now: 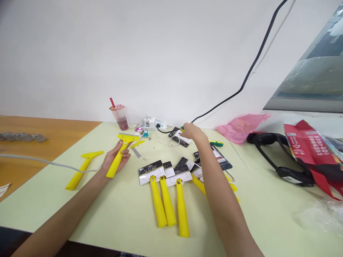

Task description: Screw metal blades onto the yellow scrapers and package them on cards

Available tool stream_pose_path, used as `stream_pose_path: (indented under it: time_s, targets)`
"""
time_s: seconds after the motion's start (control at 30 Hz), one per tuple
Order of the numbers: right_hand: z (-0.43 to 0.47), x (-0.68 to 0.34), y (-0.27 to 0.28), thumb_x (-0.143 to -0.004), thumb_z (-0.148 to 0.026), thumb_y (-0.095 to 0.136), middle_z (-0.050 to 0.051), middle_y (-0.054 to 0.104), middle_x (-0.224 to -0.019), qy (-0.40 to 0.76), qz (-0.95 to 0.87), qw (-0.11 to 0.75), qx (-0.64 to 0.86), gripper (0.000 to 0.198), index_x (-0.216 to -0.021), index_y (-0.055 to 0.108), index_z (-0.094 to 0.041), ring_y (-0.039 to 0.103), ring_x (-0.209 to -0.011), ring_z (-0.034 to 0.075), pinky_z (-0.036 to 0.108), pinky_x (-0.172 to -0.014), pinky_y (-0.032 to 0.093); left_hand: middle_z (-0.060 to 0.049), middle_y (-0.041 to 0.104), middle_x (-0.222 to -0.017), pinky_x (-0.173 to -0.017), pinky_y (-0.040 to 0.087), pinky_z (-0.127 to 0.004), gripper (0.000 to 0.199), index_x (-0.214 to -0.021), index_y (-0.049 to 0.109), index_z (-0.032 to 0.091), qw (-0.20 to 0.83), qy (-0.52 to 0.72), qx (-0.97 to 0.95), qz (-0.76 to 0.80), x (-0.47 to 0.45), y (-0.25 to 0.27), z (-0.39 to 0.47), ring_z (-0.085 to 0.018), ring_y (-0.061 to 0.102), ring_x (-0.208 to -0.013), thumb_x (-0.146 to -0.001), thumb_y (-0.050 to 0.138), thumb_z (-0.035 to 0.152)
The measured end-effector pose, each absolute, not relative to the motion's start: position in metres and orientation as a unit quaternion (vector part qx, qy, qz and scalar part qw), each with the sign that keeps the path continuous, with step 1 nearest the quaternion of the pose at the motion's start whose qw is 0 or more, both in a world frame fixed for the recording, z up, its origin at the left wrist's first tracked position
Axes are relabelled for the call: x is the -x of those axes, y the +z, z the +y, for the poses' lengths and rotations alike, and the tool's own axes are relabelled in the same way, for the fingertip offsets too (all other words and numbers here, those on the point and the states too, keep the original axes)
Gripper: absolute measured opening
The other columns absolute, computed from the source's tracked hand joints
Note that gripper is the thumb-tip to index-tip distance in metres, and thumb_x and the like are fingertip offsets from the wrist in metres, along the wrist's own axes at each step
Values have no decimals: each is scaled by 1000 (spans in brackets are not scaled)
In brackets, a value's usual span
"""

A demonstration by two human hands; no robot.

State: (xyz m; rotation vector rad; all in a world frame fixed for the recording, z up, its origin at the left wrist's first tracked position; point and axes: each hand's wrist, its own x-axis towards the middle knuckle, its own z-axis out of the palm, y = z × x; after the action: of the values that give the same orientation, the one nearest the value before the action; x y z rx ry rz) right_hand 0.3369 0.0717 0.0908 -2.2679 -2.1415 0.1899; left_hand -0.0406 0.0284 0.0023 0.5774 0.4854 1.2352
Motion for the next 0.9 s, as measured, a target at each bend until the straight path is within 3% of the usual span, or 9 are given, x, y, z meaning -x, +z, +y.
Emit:
stream_pose_path:
  time_s: [0.17, 0.33, 0.47, 0.7, 0.83, 0.9]
  targets:
    - [87, -343, 60, -81, -40, 95, 21, 73, -136, 115, -664, -48, 737, 61, -131, 70, -14, 75, -111, 30, 33, -83, 55, -5, 73, -119, -59, 52, -16, 18, -110, 62, 21, 756, 557, -264, 218, 39, 3, 27, -3, 58, -60, -99, 73, 13]
    - [89, -340, 55, -82, -35, 94, 19, 75, -135, 147, -659, -66, 735, 66, -139, 67, -14, 76, -109, 28, 32, -83, 56, -4, 71, -113, -57, 52, -17, 15, -107, 62, 19, 757, 552, -266, 229, 38, 2, 28, -4, 58, -60, -98, 73, 13]
    - [87, -340, 56, -81, -36, 94, 22, 74, -134, 147, -653, -65, 740, 58, -129, 71, -12, 74, -113, 31, 33, -81, 55, -5, 72, -114, -57, 53, -17, 18, -107, 63, 19, 755, 547, -275, 235, 36, 2, 27, -4, 58, -60, -96, 76, 14]
    - [73, -344, 83, -82, -30, 86, 15, 77, -111, 167, -655, -38, 736, 43, -117, 69, -13, 70, -74, 20, 30, -59, 49, -3, 72, -112, -57, 52, -17, 31, -109, 62, 19, 748, 543, -292, 244, 38, 0, 30, -4, 59, -61, -89, 86, 18]
    - [52, -342, 120, -80, -32, 84, 9, 72, -86, 136, -678, 19, 722, 28, -96, 68, -16, 62, -63, 18, 31, -54, 40, -1, 73, -108, -56, 51, -17, 45, -109, 61, 20, 720, 556, -319, 268, 36, 2, 28, -3, 59, -59, -80, 95, 24]
    - [36, -337, 142, -85, -40, 82, 4, 63, -70, 138, -696, 76, 701, 30, -79, 62, -19, 52, -57, 15, 31, -52, 34, -1, 73, -105, -57, 52, -18, 51, -110, 60, 21, 681, 572, -355, 289, 31, 9, 22, -5, 62, -59, -76, 97, 28]
